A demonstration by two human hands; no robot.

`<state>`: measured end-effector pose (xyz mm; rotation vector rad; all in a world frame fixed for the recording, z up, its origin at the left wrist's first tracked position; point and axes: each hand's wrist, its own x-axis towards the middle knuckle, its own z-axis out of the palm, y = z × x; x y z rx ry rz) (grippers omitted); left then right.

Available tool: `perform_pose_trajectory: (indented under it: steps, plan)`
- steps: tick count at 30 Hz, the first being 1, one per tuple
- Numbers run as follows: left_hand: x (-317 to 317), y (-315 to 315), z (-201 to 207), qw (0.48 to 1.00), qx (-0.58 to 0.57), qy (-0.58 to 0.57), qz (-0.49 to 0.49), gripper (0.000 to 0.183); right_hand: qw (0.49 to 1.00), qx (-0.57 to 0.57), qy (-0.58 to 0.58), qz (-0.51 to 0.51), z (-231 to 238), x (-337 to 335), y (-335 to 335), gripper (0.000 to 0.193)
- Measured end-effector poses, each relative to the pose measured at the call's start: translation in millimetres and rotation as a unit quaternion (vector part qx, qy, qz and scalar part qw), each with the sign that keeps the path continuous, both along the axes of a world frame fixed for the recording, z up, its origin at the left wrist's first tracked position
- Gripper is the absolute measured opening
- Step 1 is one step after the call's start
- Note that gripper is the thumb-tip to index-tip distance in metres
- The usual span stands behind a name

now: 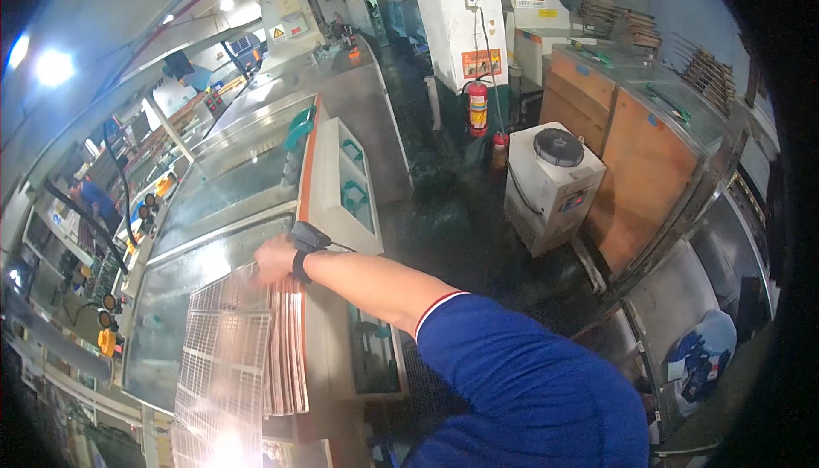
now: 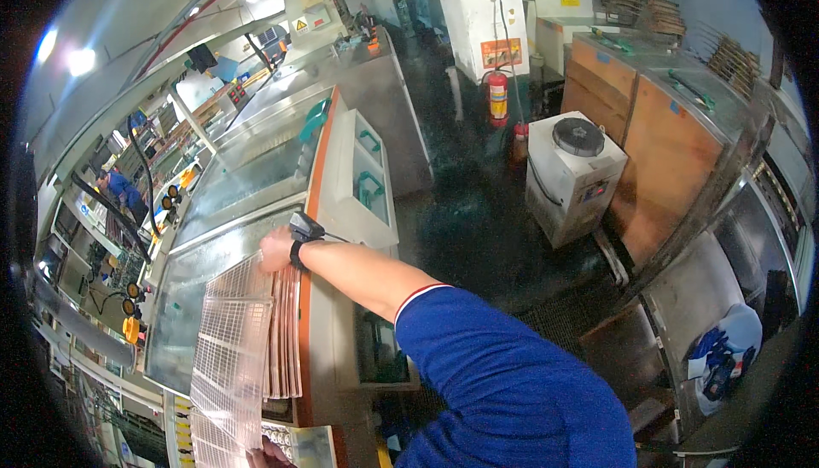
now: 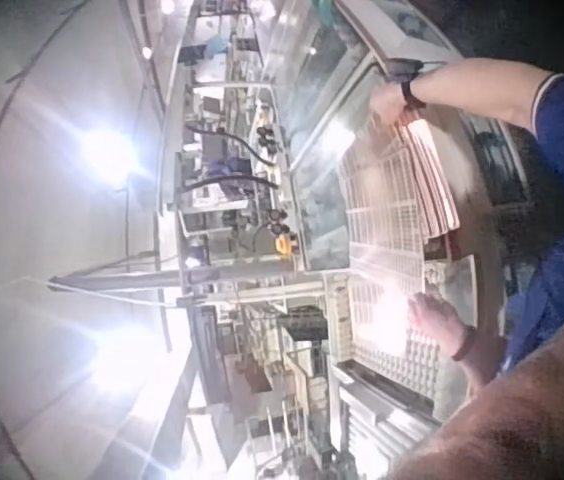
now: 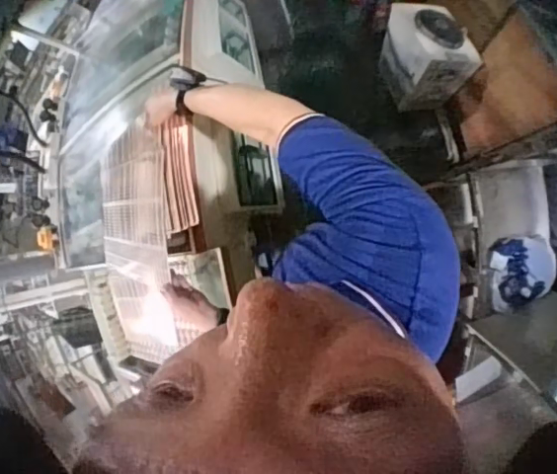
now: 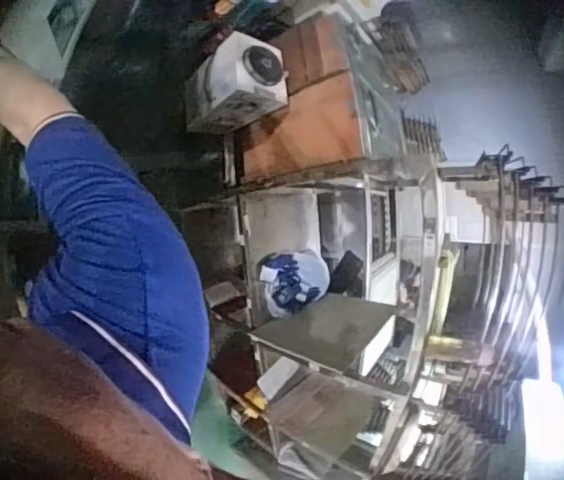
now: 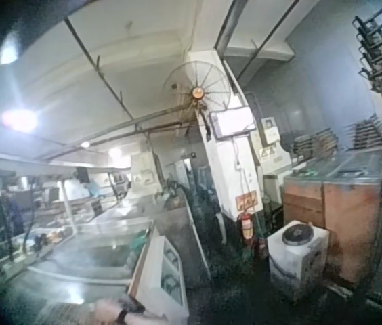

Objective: Handling and placing metal grid sheets onto a machine processing bed for fabrication.

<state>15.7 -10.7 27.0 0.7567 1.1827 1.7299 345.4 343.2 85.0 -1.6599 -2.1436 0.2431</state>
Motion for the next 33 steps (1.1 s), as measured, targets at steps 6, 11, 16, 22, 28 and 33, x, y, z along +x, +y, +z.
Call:
perform_pose_trajectory:
  steps: [6, 11, 16, 22, 28, 33]
  plan:
    - [-16.2, -1.4, -16.7, 1.0, -0.027, -0.002, 0.005, 0.023, 0.995, -0.091, -0.011, 0.043, 23.1, 3.1, -19.9, 0.071]
    - [7.9, -15.6, 9.2, 0.83, -0.082, 0.552, 0.025, 0.025, 1.0, 0.005, -0.021, 0.014, 13.3, 1.7, -19.2, 0.066]
    - [-5.3, -16.3, -11.5, 0.967, -0.049, 0.215, 0.127, 0.023, 0.996, -0.073, -0.002, 0.059, 21.5, -15.1, -24.5, 0.063]
    - [-1.2, 6.1, -17.7, 0.989, -0.03, 0.107, 0.092, 0.026, 0.999, -0.007, -0.024, 0.032, 15.7, 26.6, -15.1, 0.063]
    - [-1.5, -10.0, 0.5, 0.997, 0.017, -0.002, 0.071, 0.027, 0.999, -0.001, -0.02, 0.038, 22.5, -0.2, -22.1, 0.066]
    - [15.7, -6.1, 27.5, 0.986, 0.062, -0.154, 0.029, 0.027, 0.999, -0.006, -0.003, 0.047, 16.2, 10.4, -16.2, 0.072]
